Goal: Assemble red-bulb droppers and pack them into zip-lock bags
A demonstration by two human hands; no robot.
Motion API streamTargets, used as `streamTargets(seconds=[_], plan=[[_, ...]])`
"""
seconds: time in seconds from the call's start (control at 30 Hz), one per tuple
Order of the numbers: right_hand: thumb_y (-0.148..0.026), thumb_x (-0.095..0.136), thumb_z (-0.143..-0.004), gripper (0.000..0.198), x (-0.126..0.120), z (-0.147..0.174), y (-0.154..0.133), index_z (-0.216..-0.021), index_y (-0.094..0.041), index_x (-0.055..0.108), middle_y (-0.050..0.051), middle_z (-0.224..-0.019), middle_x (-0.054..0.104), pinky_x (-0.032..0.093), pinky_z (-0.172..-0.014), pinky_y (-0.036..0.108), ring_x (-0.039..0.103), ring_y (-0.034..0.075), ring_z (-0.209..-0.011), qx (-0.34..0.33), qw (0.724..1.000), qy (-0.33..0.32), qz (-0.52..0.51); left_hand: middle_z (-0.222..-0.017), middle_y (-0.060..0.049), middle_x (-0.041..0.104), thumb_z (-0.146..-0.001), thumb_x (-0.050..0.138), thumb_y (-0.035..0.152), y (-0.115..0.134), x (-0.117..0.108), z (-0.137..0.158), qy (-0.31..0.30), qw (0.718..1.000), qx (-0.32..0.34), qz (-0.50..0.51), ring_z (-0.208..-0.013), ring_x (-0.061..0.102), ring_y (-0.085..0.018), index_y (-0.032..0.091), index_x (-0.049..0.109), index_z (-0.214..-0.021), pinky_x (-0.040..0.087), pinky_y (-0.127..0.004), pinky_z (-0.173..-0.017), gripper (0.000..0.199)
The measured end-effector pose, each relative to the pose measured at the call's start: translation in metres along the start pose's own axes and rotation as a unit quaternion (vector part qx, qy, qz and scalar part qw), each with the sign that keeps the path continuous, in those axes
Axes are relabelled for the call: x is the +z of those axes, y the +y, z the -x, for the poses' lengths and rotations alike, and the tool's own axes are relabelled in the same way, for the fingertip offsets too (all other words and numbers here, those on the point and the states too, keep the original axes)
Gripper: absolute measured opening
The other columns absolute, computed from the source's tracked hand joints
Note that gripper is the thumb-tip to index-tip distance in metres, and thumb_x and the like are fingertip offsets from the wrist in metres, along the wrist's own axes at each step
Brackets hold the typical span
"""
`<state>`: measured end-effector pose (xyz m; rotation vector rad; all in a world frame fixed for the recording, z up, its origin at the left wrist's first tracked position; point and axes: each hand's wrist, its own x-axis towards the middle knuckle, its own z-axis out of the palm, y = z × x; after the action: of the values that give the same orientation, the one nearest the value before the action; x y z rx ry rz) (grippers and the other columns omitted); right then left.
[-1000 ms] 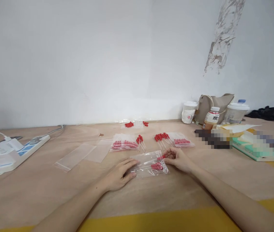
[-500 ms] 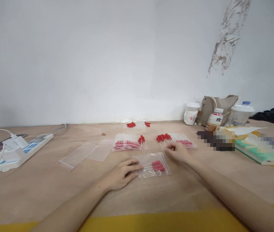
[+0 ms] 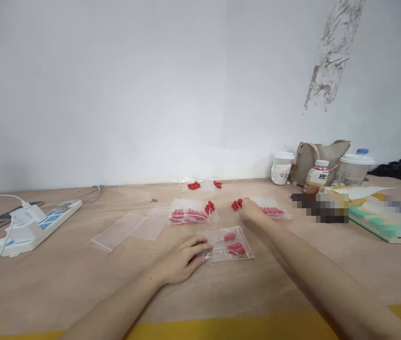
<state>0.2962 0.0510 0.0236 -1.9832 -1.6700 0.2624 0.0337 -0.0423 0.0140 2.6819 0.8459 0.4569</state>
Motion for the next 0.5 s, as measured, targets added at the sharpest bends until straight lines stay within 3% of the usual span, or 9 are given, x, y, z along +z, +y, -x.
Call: streamTargets(seconds=[0.1,0.2,0.37,0.5], plan=[[-0.018,0.049,-0.071,0.036,-0.012,0.017,0.003,-0.105,-0.010,0.043,0.008,-0.073,0.059,0.039,-0.054,0.021,0.058,0.016,-0.066,-0.012,0.999,0.004,-0.033,-0.122,-0.003,0.043,-0.089,0.034,0.032,0.000,0.000,0.000,0.002,1.000,0.001,0.004,-0.112,0.040,-0.019,0.027,0.044,-0.120,0.032,-0.033,-0.096,0.033],[-0.020,0.047,-0.072,0.052,-0.018,0.035,0.016,-0.119,-0.013,0.026,-0.003,-0.056,0.051,0.039,-0.045,0.021,0.051,0.012,-0.046,-0.012,0.985,0.000,-0.171,-0.121,-0.003,0.043,-0.089,0.034,0.032,0.000,0.001,0.000,0.005,1.000,0.001,0.009,-0.111,0.040,-0.019,0.027,0.044,-0.120,0.033,-0.033,-0.096,0.034],[-0.020,0.053,-0.065,0.068,-0.003,0.057,0.034,-0.121,-0.021,0.015,-0.008,-0.058,0.044,0.043,-0.040,0.023,0.051,0.013,-0.042,0.010,0.913,0.039,-0.405,-0.121,-0.003,0.043,-0.089,0.034,0.032,0.001,0.000,0.000,0.001,1.000,-0.001,0.005,-0.111,0.041,-0.018,0.027,0.044,-0.121,0.033,-0.033,-0.096,0.034],[-0.024,0.053,-0.069,0.046,0.010,0.068,0.033,-0.107,-0.025,0.026,-0.005,-0.060,0.049,0.050,-0.050,0.027,0.057,0.014,-0.051,0.056,0.851,0.013,-0.522,-0.121,-0.003,0.043,-0.089,0.034,0.033,0.000,0.000,0.000,0.002,1.000,-0.002,0.000,-0.112,0.040,-0.018,0.027,0.044,-0.121,0.032,-0.032,-0.096,0.034]])
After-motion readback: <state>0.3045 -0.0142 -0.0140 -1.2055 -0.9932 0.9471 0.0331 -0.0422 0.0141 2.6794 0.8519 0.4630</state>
